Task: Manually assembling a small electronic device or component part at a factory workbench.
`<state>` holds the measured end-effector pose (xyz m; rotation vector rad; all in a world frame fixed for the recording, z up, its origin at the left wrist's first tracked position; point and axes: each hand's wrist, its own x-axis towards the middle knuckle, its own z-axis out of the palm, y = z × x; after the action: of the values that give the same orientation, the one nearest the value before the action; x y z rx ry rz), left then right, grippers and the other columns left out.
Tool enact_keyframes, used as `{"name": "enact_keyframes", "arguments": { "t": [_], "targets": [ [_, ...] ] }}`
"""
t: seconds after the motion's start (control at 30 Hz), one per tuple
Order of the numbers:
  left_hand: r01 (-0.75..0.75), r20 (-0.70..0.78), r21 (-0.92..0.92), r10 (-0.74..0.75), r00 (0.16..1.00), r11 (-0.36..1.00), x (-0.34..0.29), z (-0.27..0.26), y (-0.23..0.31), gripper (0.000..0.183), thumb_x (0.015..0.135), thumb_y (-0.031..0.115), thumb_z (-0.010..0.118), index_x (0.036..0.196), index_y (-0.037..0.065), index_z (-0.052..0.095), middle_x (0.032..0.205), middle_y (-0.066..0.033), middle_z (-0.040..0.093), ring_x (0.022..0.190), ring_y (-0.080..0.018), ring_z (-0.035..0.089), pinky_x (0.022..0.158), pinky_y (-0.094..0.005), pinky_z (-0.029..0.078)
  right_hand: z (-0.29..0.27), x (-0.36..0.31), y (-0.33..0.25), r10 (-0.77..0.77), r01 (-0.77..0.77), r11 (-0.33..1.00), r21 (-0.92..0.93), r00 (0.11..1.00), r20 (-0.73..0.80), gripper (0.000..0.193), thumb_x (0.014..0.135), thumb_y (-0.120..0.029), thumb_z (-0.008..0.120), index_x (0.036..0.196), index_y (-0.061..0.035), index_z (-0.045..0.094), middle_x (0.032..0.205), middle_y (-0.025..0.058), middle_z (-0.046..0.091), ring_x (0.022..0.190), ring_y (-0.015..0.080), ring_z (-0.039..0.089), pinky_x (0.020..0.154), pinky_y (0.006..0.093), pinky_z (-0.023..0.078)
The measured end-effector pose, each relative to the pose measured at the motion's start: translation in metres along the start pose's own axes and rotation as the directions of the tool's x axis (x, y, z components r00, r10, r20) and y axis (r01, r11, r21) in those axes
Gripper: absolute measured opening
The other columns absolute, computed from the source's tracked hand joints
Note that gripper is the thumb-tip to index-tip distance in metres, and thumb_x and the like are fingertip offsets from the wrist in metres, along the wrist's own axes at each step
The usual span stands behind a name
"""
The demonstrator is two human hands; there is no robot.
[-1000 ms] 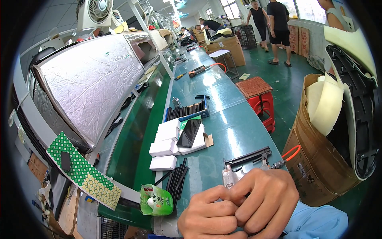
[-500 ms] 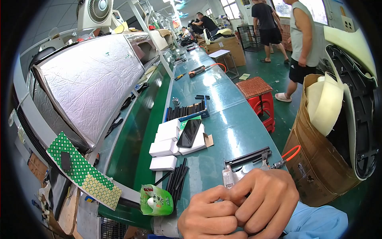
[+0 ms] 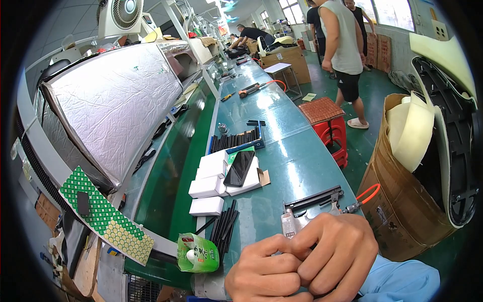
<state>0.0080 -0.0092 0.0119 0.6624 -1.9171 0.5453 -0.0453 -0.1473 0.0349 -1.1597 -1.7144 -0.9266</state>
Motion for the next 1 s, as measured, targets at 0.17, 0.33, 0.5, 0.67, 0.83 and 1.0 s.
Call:
{"name": "enact_keyframes", "arguments": {
  "t": [0.17, 0.33, 0.5, 0.67, 0.83, 1.0],
  "targets": [
    [0.002, -0.008, -0.007, -0.002, 1.000, 1.000, 0.001, -0.001, -0.001, 0.010, 0.084, 0.004, 0.069, 0.076, 0.007, 0.065, 0.063, 0.0022, 0.047, 0.052, -0.0110, 0.038, 0.051, -0.0300, 0.028, 0.001, -0.002, -0.001, 0.023, -0.023, 1.000, -0.009, 1.000, -0.014, 0.030, 0.094, -0.009, 0.069, 0.065, -0.0087, 0.060, 0.055, -0.0048, 0.047, 0.042, 0.0083, 0.041, 0.042, 0.0302, 0.024],
    [0.009, 0.008, -0.017, -0.008, 1.000, 1.000, -0.001, -0.002, 0.000, 0.010, 0.085, 0.004, 0.068, 0.076, 0.007, 0.065, 0.063, 0.0023, 0.047, 0.053, -0.0110, 0.038, 0.052, -0.0299, 0.029, 0.008, -0.010, -0.008, 0.096, -0.098, 0.995, -0.025, 0.993, -0.063, 0.031, 0.092, -0.008, 0.070, 0.064, -0.0093, 0.059, 0.054, -0.0058, 0.046, 0.041, 0.0078, 0.040, 0.042, 0.0302, 0.024],
    [0.001, 0.007, -0.018, -0.001, 1.000, 1.000, -0.003, 0.000, 0.000, 0.010, 0.086, 0.004, 0.068, 0.076, 0.006, 0.065, 0.063, 0.0023, 0.047, 0.053, -0.0111, 0.039, 0.052, -0.0300, 0.029, 0.004, -0.004, -0.006, 0.059, -0.060, 0.998, -0.024, 0.998, -0.037, 0.031, 0.092, -0.007, 0.069, 0.062, -0.0097, 0.058, 0.054, -0.0061, 0.045, 0.041, 0.0077, 0.039, 0.041, 0.0302, 0.024],
    [-0.005, -0.003, -0.003, 0.004, 1.000, 1.000, -0.001, -0.001, -0.001, 0.010, 0.086, 0.005, 0.068, 0.077, 0.006, 0.065, 0.063, 0.0022, 0.047, 0.053, -0.0112, 0.039, 0.052, -0.0301, 0.030, 0.008, -0.005, -0.009, 0.102, -0.103, 0.995, -0.011, 0.991, -0.084, 0.031, 0.092, -0.007, 0.069, 0.063, -0.0092, 0.059, 0.054, -0.0057, 0.045, 0.041, 0.0080, 0.040, 0.041, 0.0303, 0.024],
    [0.001, 0.015, -0.017, -0.001, 1.000, 1.000, 0.000, -0.001, -0.001, 0.009, 0.086, 0.005, 0.068, 0.077, 0.006, 0.065, 0.064, 0.0022, 0.048, 0.053, -0.0113, 0.040, 0.052, -0.0302, 0.030, 0.003, -0.003, -0.002, 0.047, -0.047, 0.999, 0.006, 0.998, -0.040, 0.031, 0.093, -0.008, 0.070, 0.064, -0.0087, 0.060, 0.054, -0.0049, 0.045, 0.041, 0.0085, 0.040, 0.042, 0.0302, 0.023],
    [0.007, 0.031, -0.013, -0.007, 0.999, 1.000, -0.001, -0.004, 0.001, 0.008, 0.085, 0.004, 0.069, 0.077, 0.006, 0.065, 0.064, 0.0022, 0.047, 0.054, -0.0115, 0.040, 0.052, -0.0305, 0.030, 0.004, 0.000, -0.002, 0.033, -0.033, 0.999, -0.005, 0.999, -0.041, 0.033, 0.094, -0.009, 0.069, 0.062, -0.0079, 0.059, 0.054, -0.0041, 0.045, 0.040, 0.0084, 0.039, 0.041, 0.0303, 0.022]
  ]
}}
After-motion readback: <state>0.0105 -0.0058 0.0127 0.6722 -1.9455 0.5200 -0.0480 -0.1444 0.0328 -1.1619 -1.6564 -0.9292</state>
